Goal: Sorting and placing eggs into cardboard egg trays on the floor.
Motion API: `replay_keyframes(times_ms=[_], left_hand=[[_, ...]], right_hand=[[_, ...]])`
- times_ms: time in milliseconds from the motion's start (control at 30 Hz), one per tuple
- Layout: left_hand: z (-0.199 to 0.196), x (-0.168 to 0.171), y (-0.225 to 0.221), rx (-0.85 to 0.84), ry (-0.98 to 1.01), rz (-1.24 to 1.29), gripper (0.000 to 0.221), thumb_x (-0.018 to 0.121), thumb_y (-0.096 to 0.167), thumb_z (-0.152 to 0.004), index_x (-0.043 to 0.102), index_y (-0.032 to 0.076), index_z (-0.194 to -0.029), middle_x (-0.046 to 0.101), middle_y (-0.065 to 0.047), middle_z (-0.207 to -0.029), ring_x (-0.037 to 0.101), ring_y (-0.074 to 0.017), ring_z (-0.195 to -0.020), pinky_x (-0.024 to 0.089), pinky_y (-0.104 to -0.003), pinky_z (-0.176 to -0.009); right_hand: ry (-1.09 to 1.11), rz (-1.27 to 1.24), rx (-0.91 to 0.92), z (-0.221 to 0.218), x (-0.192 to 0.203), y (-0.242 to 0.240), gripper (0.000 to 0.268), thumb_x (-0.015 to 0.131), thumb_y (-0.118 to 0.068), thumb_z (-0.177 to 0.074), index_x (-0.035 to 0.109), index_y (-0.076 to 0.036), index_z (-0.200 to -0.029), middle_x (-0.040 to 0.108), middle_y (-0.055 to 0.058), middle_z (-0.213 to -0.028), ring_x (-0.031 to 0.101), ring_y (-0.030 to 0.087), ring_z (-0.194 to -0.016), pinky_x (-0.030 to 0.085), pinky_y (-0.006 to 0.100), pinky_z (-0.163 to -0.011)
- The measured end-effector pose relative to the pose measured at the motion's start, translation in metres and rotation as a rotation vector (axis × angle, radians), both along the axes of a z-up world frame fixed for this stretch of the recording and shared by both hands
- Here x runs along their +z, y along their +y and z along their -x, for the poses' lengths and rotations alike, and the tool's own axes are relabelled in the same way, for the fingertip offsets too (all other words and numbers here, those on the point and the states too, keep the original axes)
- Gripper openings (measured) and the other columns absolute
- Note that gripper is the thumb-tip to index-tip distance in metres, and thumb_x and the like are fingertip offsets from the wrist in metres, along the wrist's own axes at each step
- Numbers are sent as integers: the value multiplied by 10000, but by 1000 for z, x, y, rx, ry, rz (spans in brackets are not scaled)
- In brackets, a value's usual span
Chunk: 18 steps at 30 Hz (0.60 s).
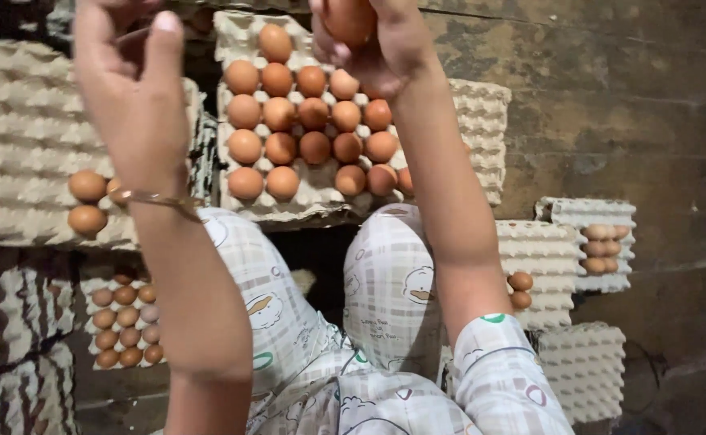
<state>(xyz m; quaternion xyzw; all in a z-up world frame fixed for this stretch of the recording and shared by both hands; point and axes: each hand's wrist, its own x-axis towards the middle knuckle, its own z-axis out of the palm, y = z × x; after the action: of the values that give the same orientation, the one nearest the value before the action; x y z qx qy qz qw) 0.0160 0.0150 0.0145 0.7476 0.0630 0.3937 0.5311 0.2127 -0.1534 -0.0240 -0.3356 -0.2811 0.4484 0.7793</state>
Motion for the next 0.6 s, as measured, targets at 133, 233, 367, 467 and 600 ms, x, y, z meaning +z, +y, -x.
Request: replay_keyframes(times_ms=[133,233,367,467,600], left_hand=[[2,-2,2,-26,26,-93,245,520,-176,-1063,467,-19,-1244,510,-164,-1200,491,-259,-1071,426,-364,-981],[4,-2,-5,-110,-18,-93,211,448,-178,-1132,434,-48,-1298,483,-210,-1271,496,-291,-1069,436,-391,-1003],[-1,-2,-14,-121,14,-95,269,458,-214,-1110,435,-37,-1311,497,-205,-1256,505,-271,-1079,451,-371,-1012],[-4,-2,-19,-109,26,-146,260,481,-212,-1090,453,-54,-1294,515,-202,-1233,491,-260,-1054,446,-361,-972],[-5,-1,-22,-137,46,-125,242,478,-180,-1082,458,-58,-1290,498,-188,-1209,475,-246,-1035,427,-346,-962]], right_hand=[[194,-22,-71,17,16,-53,388,420,-390,-943,594,-47,-992,567,89,-821,309,126,-475,241,251,-420],[44,-89,-150,21,19,-85,506,338,-395,-984,560,17,-1176,579,160,-1150,487,212,-800,419,341,-702],[34,-84,-286,28,-2,-98,332,517,-211,-1025,479,-17,-1292,569,173,-1223,533,212,-863,453,304,-669],[-44,-54,-389,32,-10,-95,411,681,-36,-939,489,-21,-1301,592,185,-1254,509,165,-825,445,280,-692],[-30,-28,-404,37,-6,-88,395,749,-205,-888,552,-74,-1205,587,111,-948,389,98,-577,291,224,-452]])
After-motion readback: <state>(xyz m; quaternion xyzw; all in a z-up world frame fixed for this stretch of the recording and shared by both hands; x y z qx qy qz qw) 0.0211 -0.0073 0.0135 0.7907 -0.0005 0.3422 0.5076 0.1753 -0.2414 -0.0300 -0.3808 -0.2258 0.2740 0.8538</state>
